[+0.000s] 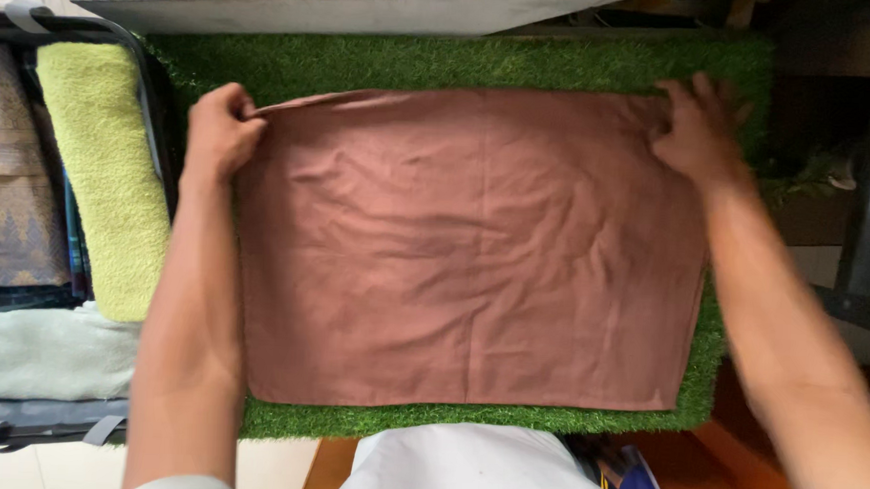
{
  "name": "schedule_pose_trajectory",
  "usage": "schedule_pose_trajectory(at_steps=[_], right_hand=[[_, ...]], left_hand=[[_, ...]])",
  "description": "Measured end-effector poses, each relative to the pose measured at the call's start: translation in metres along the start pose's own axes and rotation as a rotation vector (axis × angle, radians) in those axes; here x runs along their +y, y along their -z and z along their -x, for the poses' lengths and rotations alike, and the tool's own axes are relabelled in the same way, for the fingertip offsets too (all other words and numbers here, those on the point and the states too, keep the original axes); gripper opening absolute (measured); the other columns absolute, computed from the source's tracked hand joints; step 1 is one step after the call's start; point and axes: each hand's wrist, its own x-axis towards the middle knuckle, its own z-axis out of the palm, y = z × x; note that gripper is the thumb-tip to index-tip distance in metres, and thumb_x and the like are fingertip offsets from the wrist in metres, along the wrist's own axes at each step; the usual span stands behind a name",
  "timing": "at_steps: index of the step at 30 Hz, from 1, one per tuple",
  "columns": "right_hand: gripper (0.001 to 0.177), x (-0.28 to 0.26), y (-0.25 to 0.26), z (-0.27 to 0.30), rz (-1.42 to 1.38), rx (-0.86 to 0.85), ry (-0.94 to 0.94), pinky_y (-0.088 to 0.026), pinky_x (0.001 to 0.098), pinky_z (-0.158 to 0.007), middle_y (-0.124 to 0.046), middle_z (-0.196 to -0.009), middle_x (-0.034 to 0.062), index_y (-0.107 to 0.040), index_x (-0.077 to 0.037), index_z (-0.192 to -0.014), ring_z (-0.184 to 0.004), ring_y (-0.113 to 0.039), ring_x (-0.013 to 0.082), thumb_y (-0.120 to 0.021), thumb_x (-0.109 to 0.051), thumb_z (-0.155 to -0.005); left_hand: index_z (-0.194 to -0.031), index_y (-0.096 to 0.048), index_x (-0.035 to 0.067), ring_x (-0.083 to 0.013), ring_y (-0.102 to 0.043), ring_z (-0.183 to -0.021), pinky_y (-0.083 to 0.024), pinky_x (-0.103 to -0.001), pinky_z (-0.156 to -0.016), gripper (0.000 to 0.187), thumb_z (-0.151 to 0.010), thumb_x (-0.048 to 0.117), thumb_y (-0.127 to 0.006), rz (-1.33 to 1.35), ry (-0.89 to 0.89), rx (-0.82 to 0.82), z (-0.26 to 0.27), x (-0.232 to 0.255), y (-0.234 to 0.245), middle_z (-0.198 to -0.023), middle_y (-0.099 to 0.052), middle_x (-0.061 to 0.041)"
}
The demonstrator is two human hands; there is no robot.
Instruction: The person folds a patterned garment and a brown piece of fabric, then places both items into a suitcase alongside a towel and other clothes.
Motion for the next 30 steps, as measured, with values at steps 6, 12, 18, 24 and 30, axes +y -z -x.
schedule_pose_trajectory(at_steps=[6,12,18,24,30], right_hand=[[0.032,0.05,-0.005,-0.021,0.027,-0.038,-0.067,-0.019,0.0817,-0.111,-0.063,-0.133,0.0223,-0.075,-0.008,-0.12,-0.128,-0.054,0.0463,-0.071,-0.034,-0.102],[0.025,0.058,-0.004,-0.013,-0.381,0.05,-0.298,-0.054,0.0575,-0.094,-0.072,-0.113,0.0195,-0.073,-0.006,-0.116,-0.103,-0.069,0.0368,-0.067,-0.029,-0.106],[0.039,0.039,-0.005,0.013,0.006,0.518,0.057,-0.026,0.0837,-0.102,-0.055,-0.133,0.0401,-0.068,-0.001,-0.131,-0.127,-0.044,0.0591,-0.067,-0.01,-0.093],[0.044,-0.124,-0.068,0.054,-0.285,0.531,0.479,-0.04,0.0576,-0.125,-0.056,-0.149,0.0185,-0.063,-0.001,-0.139,-0.146,-0.048,0.0408,-0.061,-0.007,-0.095],[0.069,-0.198,-0.095,0.117,-0.191,0.191,0.472,-0.009,0.0743,-0.119,-0.026,-0.17,0.0144,-0.035,-0.007,-0.162,-0.158,-0.019,0.0344,-0.057,-0.031,-0.101]], left_hand=[[-0.094,-0.065,0.001,-0.0233,-0.071,-0.075,-0.056,-0.035,-0.07,0.016,-0.083,0.008,-0.074,0.098,0.056,0.201,0.003,-0.013,0.007,-0.082,-0.072,-0.014],[-0.101,-0.069,0.004,-0.0293,-0.072,-0.083,-0.056,-0.041,-0.079,0.016,-0.095,0.016,-0.078,0.085,0.066,0.298,0.005,-0.001,-0.001,-0.088,-0.073,-0.017],[-0.117,-0.062,-0.001,-0.0389,-0.055,-0.102,-0.046,-0.048,-0.086,0.034,-0.083,0.002,-0.066,-0.346,-0.326,0.616,0.036,0.049,-0.015,-0.109,-0.058,-0.025],[-0.135,-0.058,0.01,-0.0303,-0.044,-0.141,-0.034,-0.046,-0.117,0.031,-0.104,0.011,-0.056,-0.292,-0.433,0.149,0.132,0.122,-0.141,-0.145,-0.052,-0.014],[-0.161,-0.034,0.008,-0.0367,-0.017,-0.158,-0.011,-0.059,-0.127,0.073,-0.101,0.039,-0.059,-0.231,-0.405,0.115,0.18,0.147,-0.169,-0.17,-0.023,-0.016]])
